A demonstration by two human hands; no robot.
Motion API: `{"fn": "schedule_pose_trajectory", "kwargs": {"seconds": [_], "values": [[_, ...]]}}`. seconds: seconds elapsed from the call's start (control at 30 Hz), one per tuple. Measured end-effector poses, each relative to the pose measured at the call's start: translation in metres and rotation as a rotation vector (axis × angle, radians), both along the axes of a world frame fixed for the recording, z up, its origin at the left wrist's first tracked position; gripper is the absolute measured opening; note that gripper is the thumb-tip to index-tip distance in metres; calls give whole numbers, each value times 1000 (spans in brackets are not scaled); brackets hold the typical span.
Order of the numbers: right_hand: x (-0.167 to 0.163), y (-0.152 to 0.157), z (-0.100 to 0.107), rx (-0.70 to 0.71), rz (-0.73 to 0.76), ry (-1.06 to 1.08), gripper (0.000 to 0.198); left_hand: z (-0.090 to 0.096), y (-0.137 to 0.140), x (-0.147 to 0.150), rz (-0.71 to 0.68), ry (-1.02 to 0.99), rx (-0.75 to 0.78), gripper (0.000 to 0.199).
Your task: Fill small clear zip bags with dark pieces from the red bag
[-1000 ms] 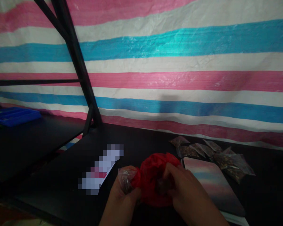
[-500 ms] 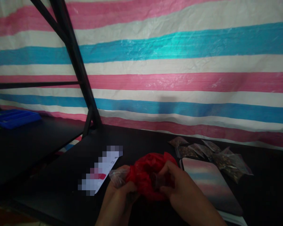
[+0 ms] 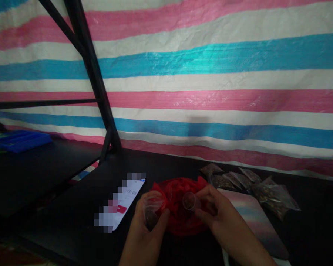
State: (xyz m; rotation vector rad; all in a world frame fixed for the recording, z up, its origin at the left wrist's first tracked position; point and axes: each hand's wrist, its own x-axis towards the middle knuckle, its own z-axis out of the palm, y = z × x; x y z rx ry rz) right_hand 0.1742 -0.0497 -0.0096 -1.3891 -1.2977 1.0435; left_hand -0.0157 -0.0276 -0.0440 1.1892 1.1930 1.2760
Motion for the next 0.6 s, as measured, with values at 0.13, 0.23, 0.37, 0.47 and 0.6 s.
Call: {"fn": "schedule_pose_trajectory", "kwargs": {"seconds": [0.13,0.23,0.37,0.47,0.6], "values": [[-6,-5,12,107,48,105,15,-17,3,-1,124,219,233,36],[-18,-9,21,138,46,-33,16,-30,4,-3,78,308,300,26],[-32,-11,22,120,52,-302,22,-42,4,-5,37,395,353,30],[-35,-11,19,127,62,-412,24,-45,2,0,72,479,394,31],[-31,-10,17,181,62,-548,21,-40,-1,9,193,586,416,31]]}}
